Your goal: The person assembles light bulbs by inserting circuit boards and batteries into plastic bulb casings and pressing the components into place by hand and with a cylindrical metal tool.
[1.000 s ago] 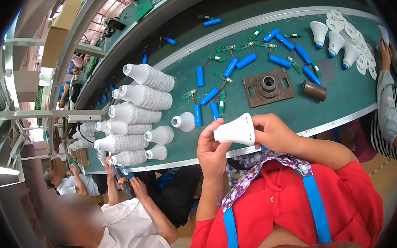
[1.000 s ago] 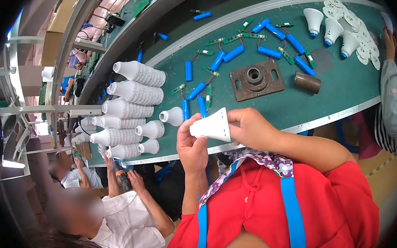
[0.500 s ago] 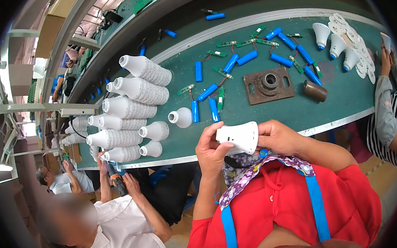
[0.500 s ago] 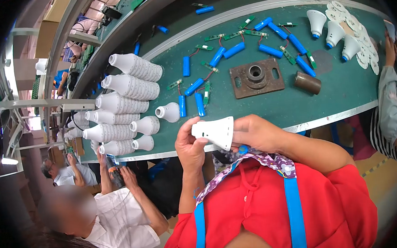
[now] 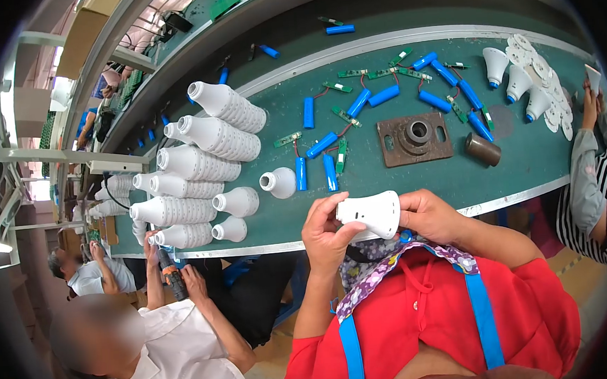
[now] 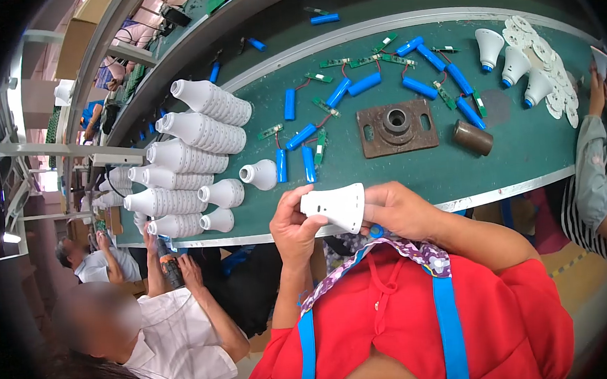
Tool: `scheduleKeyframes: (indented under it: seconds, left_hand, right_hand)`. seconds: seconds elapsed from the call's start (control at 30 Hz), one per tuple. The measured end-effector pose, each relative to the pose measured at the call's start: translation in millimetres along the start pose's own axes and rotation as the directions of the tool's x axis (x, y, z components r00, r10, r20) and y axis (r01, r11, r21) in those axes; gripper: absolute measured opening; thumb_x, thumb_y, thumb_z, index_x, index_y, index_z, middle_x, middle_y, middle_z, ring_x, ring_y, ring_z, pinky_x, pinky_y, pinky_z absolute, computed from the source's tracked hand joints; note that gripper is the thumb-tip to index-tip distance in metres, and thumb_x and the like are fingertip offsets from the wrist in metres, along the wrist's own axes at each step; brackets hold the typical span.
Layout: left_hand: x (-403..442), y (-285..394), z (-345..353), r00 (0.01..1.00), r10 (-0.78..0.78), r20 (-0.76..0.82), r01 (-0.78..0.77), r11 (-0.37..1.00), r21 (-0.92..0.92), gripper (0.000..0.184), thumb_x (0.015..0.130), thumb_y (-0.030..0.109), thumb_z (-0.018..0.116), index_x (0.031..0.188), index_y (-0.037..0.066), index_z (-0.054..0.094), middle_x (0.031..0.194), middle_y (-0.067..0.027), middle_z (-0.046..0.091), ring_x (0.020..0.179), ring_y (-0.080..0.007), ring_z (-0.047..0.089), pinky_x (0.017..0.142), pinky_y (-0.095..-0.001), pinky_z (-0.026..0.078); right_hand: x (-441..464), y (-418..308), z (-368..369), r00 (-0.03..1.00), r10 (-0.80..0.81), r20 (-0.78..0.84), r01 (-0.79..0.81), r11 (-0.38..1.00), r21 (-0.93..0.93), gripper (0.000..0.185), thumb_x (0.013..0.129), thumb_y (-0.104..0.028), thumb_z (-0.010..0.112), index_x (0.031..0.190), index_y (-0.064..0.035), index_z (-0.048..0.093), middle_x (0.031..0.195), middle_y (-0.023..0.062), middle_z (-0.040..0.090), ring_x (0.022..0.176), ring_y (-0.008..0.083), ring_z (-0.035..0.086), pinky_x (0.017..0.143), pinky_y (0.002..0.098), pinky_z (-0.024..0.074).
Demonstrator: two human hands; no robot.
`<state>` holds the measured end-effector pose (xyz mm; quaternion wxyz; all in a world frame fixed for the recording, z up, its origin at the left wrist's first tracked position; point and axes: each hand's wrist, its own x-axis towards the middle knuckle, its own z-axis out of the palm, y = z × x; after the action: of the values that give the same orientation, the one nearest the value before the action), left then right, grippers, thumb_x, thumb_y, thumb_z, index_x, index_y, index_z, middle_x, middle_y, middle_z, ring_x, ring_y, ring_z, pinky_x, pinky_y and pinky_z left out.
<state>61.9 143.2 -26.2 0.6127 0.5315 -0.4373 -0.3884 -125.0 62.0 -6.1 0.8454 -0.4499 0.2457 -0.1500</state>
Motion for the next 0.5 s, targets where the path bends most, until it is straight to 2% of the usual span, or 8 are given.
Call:
scheduleKeyframes:
  seconds: [0.13,0.23,0.33,0.43,0.5]
  left_hand:
    - [-1,0,-1,0.999,-0.032,0.004,0.032,0.999,-0.009,0.051,0.065,0.006,0.080,0.110,-0.002,0.057,0.094,-0.0020,0.050,0.081,-0.0090,0.051,0.068,-0.0207,0.043]
    - [-1,4,2,0.999,-0.041,-0.002,0.041,0.998,-0.041,0.050,0.064,0.006,0.080,0.109,-0.002,0.058,0.094,-0.0021,0.051,0.081,-0.0090,0.052,0.067,-0.0203,0.044]
    - [-1,5,3,1.000,-0.029,-0.002,0.029,0.998,-0.050,0.049,0.064,0.005,0.080,0.107,-0.002,0.058,0.094,-0.0025,0.051,0.081,-0.0094,0.054,0.068,-0.0203,0.045]
    - [1,7,3,1.000,-0.029,-0.006,0.029,0.998,-0.049,0.050,0.062,0.010,0.082,0.105,-0.003,0.058,0.092,-0.0020,0.051,0.082,-0.0098,0.054,0.069,-0.0206,0.044]
    - [2,9,3,1.000,-0.020,-0.008,0.019,0.999,-0.046,0.051,0.061,0.012,0.082,0.103,-0.003,0.058,0.091,-0.0020,0.051,0.082,-0.0102,0.054,0.070,-0.0211,0.044]
  right_hand:
    - [0,-2,3,1.000,-0.018,0.009,0.017,1.000,0.017,0.022,0.093,-0.019,0.049,0.096,-0.0005,0.061,0.076,0.0022,0.058,0.068,0.0083,0.050,0.062,0.0235,0.0409]
    - [0,-1,-1,1.000,0.018,-0.001,-0.018,0.999,-0.043,0.024,0.093,-0.020,0.049,0.100,-0.0004,0.061,0.077,0.0019,0.058,0.071,0.0086,0.051,0.066,0.0241,0.0422]
    - [0,5,-2,0.999,-0.042,0.017,0.042,0.999,-0.001,0.025,0.094,-0.018,0.047,0.106,0.0001,0.059,0.092,0.0057,0.059,0.083,0.0112,0.054,0.074,0.0253,0.0436]
    - [3,5,-6,0.955,-0.273,0.115,0.292,0.935,-0.202,0.028,0.094,-0.015,0.043,0.112,0.0015,0.056,0.109,0.0098,0.054,0.099,0.0152,0.053,0.084,0.0281,0.0431]
    - [2,1,-10,0.924,-0.336,0.184,0.379,0.869,-0.317,0.029,0.093,-0.013,0.042,0.114,0.0024,0.054,0.117,0.0120,0.050,0.104,0.0178,0.051,0.086,0.0302,0.0423]
